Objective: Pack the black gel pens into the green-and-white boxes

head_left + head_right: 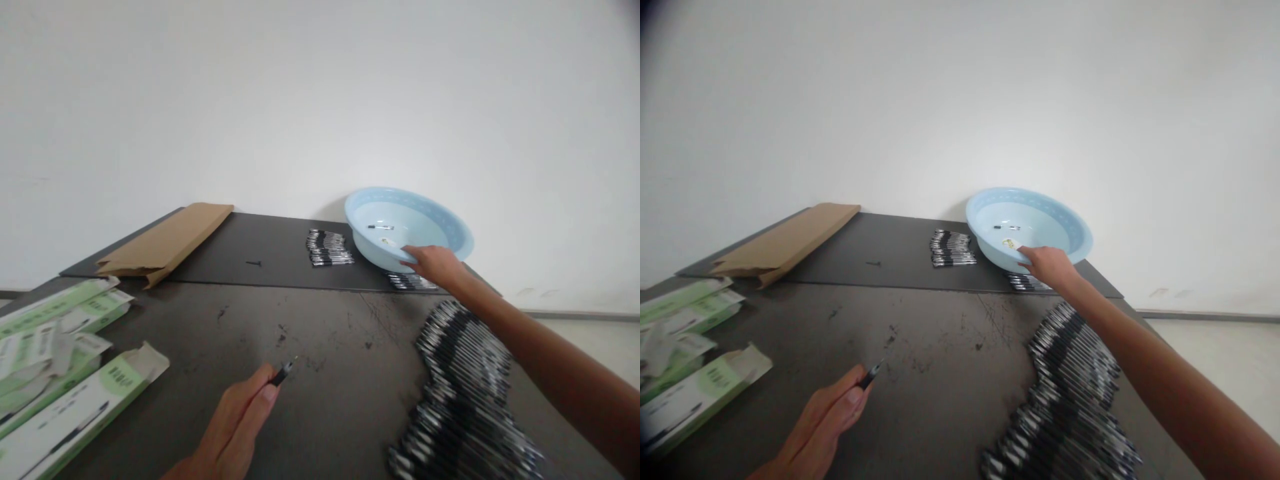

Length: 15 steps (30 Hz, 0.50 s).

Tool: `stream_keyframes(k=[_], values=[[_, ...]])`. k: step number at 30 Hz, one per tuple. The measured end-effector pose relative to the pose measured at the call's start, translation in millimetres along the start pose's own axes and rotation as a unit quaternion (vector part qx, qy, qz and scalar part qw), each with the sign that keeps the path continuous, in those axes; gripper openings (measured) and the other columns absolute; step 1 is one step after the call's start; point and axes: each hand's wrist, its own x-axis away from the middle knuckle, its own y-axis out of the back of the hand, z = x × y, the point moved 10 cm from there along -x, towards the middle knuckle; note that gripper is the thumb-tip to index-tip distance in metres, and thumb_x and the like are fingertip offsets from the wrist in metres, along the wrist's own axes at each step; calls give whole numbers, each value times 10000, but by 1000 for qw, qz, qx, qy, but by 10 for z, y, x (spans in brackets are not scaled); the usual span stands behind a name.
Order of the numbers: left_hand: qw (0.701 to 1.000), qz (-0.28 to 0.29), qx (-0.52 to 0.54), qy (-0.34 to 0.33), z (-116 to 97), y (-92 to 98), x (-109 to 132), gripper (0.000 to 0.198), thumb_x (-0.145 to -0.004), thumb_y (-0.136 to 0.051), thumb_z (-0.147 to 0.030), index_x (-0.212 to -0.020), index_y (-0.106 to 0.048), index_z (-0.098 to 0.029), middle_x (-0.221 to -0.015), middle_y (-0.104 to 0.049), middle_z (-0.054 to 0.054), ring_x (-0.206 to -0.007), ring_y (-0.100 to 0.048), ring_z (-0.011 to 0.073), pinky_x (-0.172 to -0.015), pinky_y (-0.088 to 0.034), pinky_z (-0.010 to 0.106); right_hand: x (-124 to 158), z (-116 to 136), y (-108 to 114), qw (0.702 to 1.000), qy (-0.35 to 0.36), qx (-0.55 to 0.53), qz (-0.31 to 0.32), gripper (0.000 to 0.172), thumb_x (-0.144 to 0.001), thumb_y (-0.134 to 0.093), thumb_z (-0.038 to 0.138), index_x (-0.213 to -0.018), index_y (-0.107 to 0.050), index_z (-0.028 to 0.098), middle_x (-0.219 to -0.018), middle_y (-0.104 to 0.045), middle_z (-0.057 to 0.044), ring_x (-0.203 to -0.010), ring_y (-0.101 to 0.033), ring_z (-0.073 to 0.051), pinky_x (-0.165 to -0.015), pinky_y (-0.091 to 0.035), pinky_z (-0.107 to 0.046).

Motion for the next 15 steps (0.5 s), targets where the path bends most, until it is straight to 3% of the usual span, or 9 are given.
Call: stream_keyframes(k=[5,9,12,15], values=[[999,-42,13,11,110,77,15,527,-1040,-537,-707,-818,-677,-250,-761,-597,35,-713,-532,209,-644,-514,304,269,210,233,999,28,8,-36,410,-1078,-543,228,-1450,-715,208,-1191,-859,-167,-962,-825,-317,-759,-573,-373],[996,-73,55,18,80,110,-3,508,-1003,-602,-709,-779,-619,-254,-669,-506,-4,-631,-471,182,-567,-455,280,630,334,532,996,55,3,-64,473,-1000,-536,148,-1425,-727,231,-1230,-860,-137,-976,-830,-318,-692,-545,-356],[990,-95,101,33,22,137,-69,526,-998,-611,-704,-755,-549,-242,-618,-418,-46,-557,-375,137,-504,-370,244,1042,495,780,989,102,-8,-107,497,-950,-558,123,-1395,-737,253,-1163,-873,-102,-903,-834,-289,-641,-538,-344],[984,-95,148,27,-115,178,-182,559,-991,-610,-685,-692,-470,-235,-547,-377,-77,-466,-310,94,-449,-300,217,1614,795,1138,956,200,-50,-210,508,-897,-551,58,-1330,-738,247,-1063,-876,-71,-813,-827,-245,-616,-558,-331]])
